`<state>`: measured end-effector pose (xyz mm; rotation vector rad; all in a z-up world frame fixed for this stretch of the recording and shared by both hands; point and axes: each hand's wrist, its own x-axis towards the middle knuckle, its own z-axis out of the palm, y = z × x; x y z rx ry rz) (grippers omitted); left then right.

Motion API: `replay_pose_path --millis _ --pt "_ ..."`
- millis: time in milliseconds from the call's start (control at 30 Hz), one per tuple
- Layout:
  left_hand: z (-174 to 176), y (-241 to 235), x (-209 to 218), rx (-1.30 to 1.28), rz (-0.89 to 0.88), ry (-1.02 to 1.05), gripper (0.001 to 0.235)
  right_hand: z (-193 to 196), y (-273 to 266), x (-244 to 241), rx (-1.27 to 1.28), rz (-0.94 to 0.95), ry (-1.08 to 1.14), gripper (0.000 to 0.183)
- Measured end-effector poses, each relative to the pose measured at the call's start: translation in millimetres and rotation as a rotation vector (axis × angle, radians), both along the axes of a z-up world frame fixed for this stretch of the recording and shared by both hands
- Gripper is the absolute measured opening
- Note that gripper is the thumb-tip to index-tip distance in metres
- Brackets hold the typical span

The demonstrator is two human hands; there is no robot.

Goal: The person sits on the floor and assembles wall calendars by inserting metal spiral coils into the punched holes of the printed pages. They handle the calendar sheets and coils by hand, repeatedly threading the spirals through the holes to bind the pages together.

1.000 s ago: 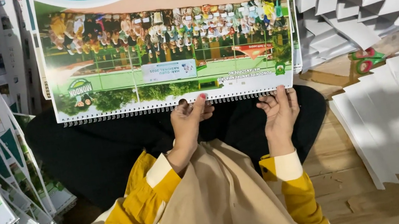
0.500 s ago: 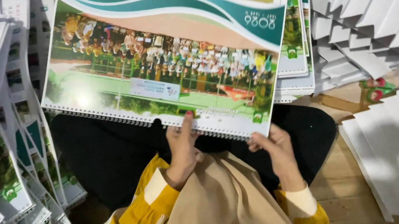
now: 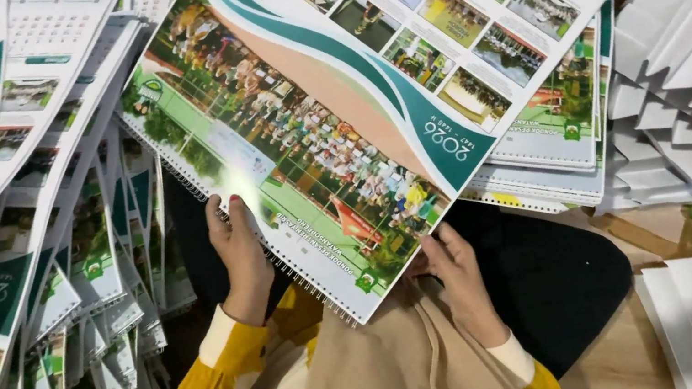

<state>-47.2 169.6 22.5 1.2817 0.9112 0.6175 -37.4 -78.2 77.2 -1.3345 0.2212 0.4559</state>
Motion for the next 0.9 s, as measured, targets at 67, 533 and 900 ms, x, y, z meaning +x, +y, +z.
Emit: replay_pose_path --millis 67,533,900 --pt "-8 8 0 -0.217 0.005 -0.02 0.05 26 13 0 -0.08 -0.036 0.016 0.049" --pt "73 30 7 0.328 -0.277 -0.184 0.049 -30 -4 3 0.186 -0.106 -0.01 0.028" --pt "179 116 42 0.577 -0.612 -0.077 0.048 -24 -15 34 0.302 -0.038 0.024 0.06"
